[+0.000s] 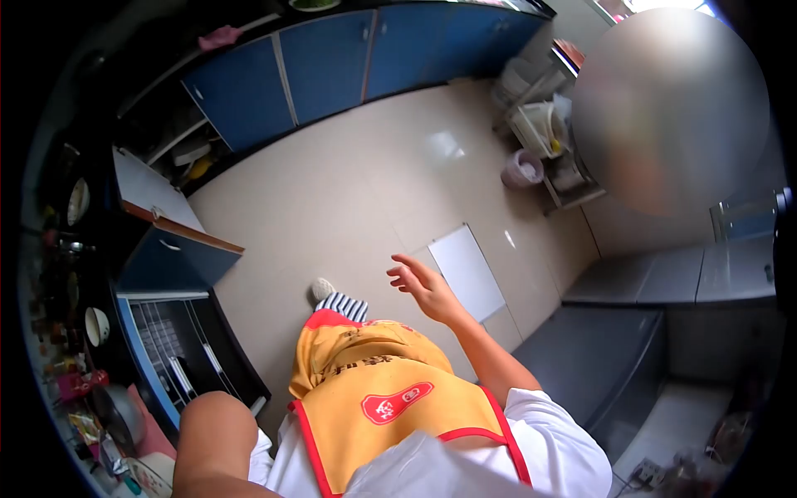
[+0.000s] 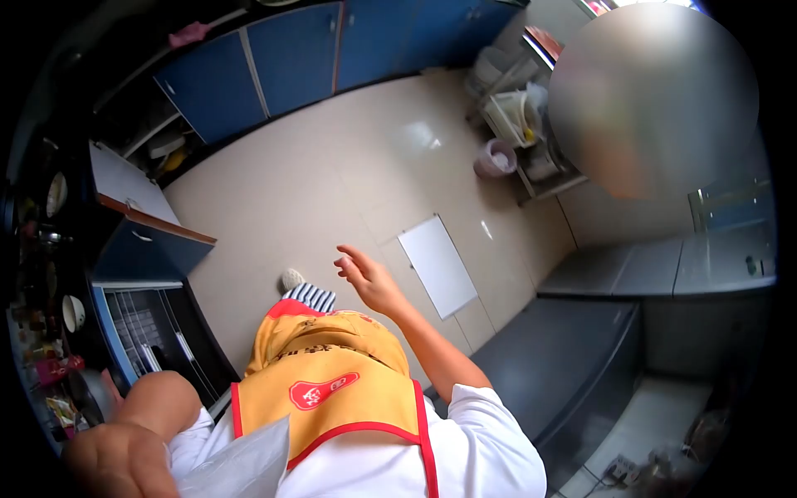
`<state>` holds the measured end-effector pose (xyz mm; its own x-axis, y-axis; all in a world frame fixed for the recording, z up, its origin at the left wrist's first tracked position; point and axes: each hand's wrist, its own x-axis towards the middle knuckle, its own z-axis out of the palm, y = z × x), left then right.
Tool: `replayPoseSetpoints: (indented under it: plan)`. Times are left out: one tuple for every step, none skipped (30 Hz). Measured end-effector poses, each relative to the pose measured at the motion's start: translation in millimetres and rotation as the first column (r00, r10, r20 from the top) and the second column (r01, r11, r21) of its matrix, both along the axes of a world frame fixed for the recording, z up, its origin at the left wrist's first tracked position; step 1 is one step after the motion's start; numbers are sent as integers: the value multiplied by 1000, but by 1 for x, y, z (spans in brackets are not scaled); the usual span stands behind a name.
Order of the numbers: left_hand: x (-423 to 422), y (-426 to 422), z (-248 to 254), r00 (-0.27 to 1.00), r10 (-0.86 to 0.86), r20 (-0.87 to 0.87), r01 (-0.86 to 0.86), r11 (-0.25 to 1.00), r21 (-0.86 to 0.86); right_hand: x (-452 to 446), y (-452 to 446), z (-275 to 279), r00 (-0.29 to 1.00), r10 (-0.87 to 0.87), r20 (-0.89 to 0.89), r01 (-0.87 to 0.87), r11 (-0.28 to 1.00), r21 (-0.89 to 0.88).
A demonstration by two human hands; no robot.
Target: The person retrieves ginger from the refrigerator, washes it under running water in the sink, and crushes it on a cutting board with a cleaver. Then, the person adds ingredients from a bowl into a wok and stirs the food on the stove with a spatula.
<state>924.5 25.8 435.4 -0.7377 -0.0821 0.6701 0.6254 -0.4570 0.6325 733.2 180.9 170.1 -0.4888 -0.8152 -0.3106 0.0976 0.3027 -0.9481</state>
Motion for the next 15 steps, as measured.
replayPoseSetpoints:
  plan:
    - [2, -18, 0, 1000, 24, -3, -24, 1000, -6, -3, -24, -2, 1000, 14, -8, -14, 1000, -8]
    - [3, -36, 0, 999, 42, -5, -42, 999, -11, -6, -48, -2, 994, -1, 107, 1, 1000, -1]
    - [4, -50, 2, 998, 60, -10, -60, 998, -17, -9, -68, -2, 975, -15, 223, 13, 1000, 8]
    - [6, -67, 3, 997, 80, -11, -81, 996, -25, -9, -93, -5, 973, 39, 227, -40, 999, -3]
    - [8, -81, 6, 994, 108, -10, -108, 994, -31, -7, -115, 0, 969, 80, 232, -80, 997, -10]
    - [8, -95, 7, 991, 133, -10, -133, 991, -35, -6, -136, 5, 966, 134, 222, -132, 991, -25]
    - [9, -107, 9, 987, 158, -9, -158, 987, -39, -5, -157, 9, 959, 186, 213, -183, 982, -37]
    - [8, -120, 9, 983, 186, -4, -186, 982, -36, -6, -175, 13, 955, 235, 182, -231, 972, -43]
    - [8, -131, 11, 977, 213, 2, -213, 976, -38, -6, -192, 17, 949, 253, 189, -251, 967, -35]
    - [7, -142, 11, 971, 240, 8, -239, 970, -34, -7, -206, 21, 943, 280, 181, -275, 960, -50]
    - [5, -153, 11, 962, 273, 11, -272, 962, -30, -10, -220, 23, 935, 312, 169, -305, 950, -63]
    - [4, -162, 12, 951, 308, 17, -307, 951, -26, -14, -232, 21, 923, 342, 175, -338, 940, -53]
    - [3, -171, 12, 938, 346, 27, -346, 938, -30, -18, -243, 17, 919, 348, 183, -348, 937, -37]
    - [-2, -183, 13, 929, 370, 28, -369, 929, -33, -23, -255, 12, 920, 343, 188, -344, 939, -27]
    - [-7, -195, 13, 922, 386, 28, -384, 922, -42, -30, -266, 3, 906, 374, 199, -373, 927, -44]
